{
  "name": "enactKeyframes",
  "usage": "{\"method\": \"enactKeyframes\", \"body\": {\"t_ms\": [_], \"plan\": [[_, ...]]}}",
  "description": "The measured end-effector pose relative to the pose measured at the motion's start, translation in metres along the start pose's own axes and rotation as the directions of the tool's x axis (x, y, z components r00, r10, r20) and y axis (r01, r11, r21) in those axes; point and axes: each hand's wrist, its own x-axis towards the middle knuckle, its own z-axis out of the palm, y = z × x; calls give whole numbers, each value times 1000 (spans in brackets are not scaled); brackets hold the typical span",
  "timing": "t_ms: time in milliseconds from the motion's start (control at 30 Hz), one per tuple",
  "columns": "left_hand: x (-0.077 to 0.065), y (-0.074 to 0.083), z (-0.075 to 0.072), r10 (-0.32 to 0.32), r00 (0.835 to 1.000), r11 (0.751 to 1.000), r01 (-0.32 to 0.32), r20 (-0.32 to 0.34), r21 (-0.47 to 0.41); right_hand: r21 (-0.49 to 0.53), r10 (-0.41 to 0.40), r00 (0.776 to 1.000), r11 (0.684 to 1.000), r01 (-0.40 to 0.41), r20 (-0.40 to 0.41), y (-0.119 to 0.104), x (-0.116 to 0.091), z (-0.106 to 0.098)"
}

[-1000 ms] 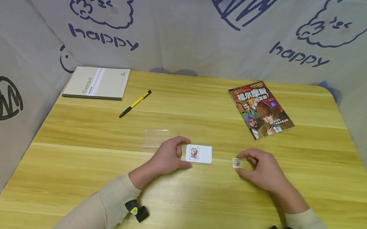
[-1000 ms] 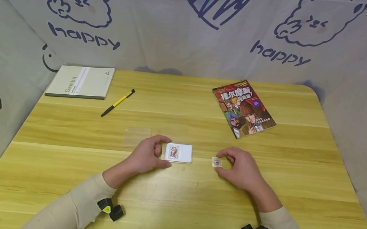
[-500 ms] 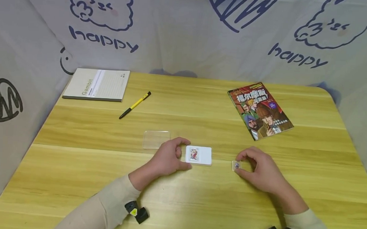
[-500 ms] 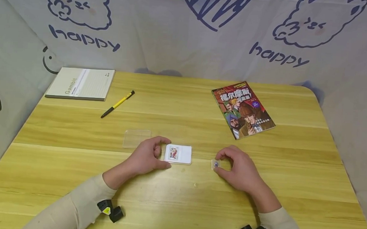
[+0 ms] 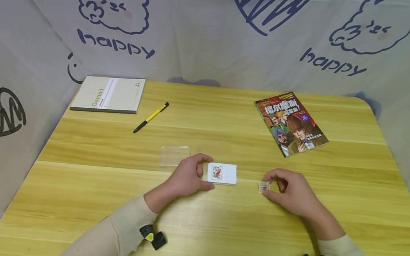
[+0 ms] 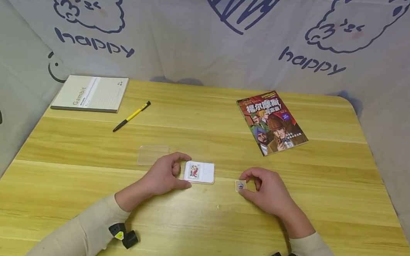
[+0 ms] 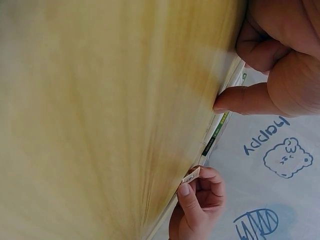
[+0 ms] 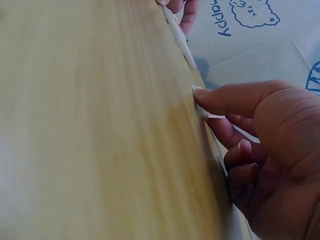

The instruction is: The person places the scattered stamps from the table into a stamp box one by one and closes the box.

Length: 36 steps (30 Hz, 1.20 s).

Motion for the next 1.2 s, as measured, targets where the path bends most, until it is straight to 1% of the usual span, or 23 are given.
{"method": "enactKeyframes", "body": {"t_ms": [300, 500, 700, 900, 1200], "plan": [[0, 1, -1, 4, 1000, 1000, -4, 0, 12, 49, -24, 1000, 999, 23, 13, 3, 0, -1], [0, 0, -1, 0, 1000, 1000, 0, 4, 6, 109, -26, 1000, 994, 27, -9, 0, 4, 1], [0, 1, -1, -6, 1000, 1000, 6, 10, -1, 197, -19, 1000, 980, 23, -20, -12, 14, 7], [1, 1, -1, -13, 1000, 1000, 13, 14, -1, 272, -22, 1000, 962, 23, -7, -21, 29, 19], [1, -1, 0, -7, 1000, 1000, 7, 16, 11, 299, 4, 1000, 954, -9, 16, -36, 44, 34]]}}
